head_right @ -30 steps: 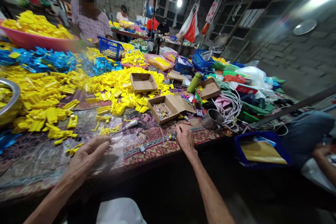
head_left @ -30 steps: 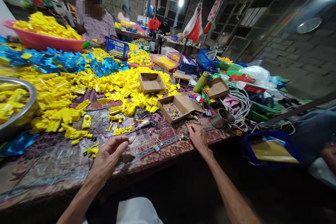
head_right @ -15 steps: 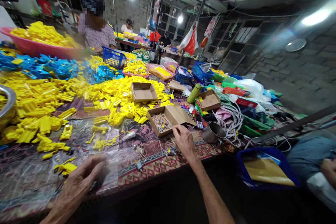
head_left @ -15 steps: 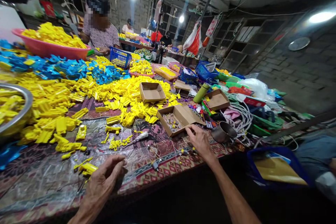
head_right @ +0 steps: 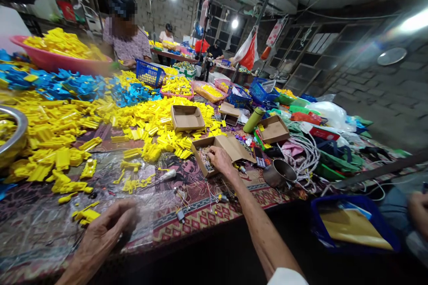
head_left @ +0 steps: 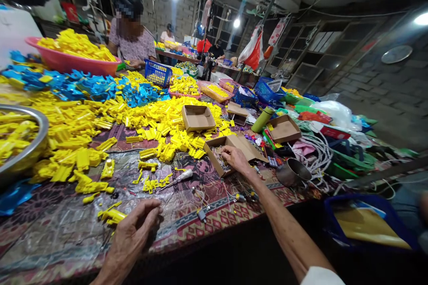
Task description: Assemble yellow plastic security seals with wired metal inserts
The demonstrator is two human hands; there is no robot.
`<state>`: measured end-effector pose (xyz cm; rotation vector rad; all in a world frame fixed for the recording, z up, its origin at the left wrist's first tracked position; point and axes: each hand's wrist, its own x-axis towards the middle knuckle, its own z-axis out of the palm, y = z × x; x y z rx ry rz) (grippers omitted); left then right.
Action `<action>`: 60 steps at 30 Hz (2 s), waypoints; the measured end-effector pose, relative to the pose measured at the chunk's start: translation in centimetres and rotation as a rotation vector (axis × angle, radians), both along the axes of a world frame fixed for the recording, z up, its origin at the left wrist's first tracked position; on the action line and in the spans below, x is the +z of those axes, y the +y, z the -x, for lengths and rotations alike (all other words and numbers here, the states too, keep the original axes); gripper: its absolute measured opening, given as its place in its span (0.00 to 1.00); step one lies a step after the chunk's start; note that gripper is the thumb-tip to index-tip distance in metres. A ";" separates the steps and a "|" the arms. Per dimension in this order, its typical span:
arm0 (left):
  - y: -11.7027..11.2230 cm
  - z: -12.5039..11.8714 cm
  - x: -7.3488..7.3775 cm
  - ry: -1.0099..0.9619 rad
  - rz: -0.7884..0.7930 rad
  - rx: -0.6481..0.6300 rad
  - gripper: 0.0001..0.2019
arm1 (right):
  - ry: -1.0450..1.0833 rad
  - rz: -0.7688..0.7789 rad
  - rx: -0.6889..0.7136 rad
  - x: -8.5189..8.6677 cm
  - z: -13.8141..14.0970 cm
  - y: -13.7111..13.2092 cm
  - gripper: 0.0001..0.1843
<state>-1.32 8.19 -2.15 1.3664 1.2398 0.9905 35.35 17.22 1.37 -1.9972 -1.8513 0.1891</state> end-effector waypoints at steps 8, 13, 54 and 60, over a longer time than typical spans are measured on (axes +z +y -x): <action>0.1 0.0 0.1 0.007 0.015 -0.007 0.18 | 0.045 0.000 0.016 -0.6 0.1 0.4 0.07; 0.1 -0.1 0.5 0.015 -0.006 -0.003 0.18 | 0.165 -0.044 -0.005 -1.1 -0.7 0.6 0.08; 1.4 -1.2 5.4 0.041 -0.130 0.012 0.13 | 1.189 -0.120 0.189 7.8 4.4 -4.5 0.15; 3.4 -3.1 10.7 0.030 -0.261 -0.155 0.15 | 1.116 0.119 0.331 8.5 10.6 -6.6 0.14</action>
